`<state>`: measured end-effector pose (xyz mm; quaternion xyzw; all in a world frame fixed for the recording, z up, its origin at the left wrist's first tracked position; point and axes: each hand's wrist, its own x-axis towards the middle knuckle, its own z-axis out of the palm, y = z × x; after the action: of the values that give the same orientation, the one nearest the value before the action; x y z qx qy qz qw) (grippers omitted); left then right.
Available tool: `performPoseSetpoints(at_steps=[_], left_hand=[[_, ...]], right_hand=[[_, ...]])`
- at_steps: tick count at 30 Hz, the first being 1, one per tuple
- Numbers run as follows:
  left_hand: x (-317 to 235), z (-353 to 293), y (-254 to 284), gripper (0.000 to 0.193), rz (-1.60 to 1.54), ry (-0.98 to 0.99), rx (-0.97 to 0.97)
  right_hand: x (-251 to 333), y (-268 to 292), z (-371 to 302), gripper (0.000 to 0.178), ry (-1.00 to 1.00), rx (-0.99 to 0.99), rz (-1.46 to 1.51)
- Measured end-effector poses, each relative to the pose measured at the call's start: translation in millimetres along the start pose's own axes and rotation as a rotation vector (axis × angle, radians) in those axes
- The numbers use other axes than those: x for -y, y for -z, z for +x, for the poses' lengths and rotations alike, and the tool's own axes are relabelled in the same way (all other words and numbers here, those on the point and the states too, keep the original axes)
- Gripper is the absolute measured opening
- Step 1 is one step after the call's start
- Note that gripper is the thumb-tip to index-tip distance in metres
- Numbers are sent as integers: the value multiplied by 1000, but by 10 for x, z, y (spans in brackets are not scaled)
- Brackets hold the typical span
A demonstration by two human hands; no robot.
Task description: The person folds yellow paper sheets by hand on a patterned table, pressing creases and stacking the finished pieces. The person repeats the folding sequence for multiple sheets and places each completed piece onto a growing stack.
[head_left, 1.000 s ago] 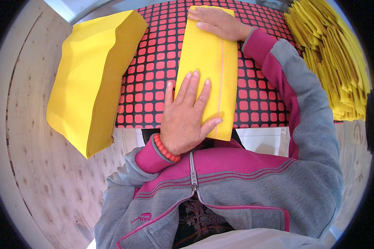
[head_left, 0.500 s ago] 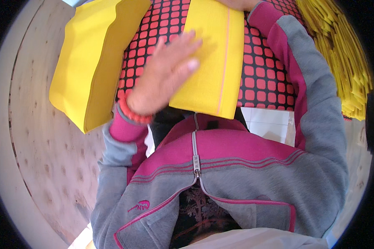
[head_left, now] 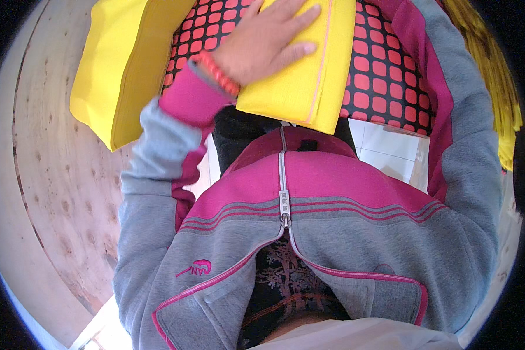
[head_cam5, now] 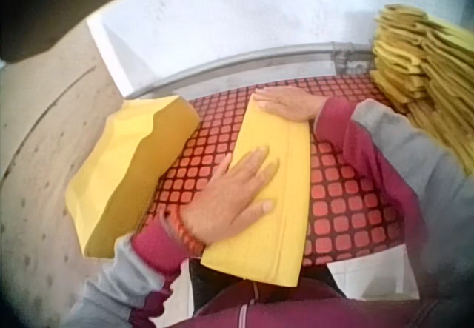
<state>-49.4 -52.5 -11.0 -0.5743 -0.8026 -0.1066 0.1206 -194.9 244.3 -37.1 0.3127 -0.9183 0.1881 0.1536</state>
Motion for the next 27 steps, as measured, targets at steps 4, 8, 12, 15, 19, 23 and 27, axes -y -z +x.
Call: performPoseSetpoints(at_steps=[4,8,12,15,19,23,27], left_hand=[[-429,-462,230,65,-145,104,107],[-645,-896,398,79,-86,200,186],[-813,-1290,402,80,-50,211,139],[-990,-1565,355,68,-92,135,-27],[-1061,-1680,232,42,-686,506,-199],[-1061,-1542,136,52,-1713,1052,-196],[-918,-1375,152,69,-1997,1063,-182]], right_hand=[[-39,-14,13,60,-2,-24,9],[-28,5,3,60,11,-21,44],[-16,29,-10,58,34,-37,43],[-36,26,-16,55,41,-69,47],[12,29,-23,51,35,-241,-8],[276,149,-70,47,-127,-423,-19],[721,427,-341,37,-148,-551,18]])
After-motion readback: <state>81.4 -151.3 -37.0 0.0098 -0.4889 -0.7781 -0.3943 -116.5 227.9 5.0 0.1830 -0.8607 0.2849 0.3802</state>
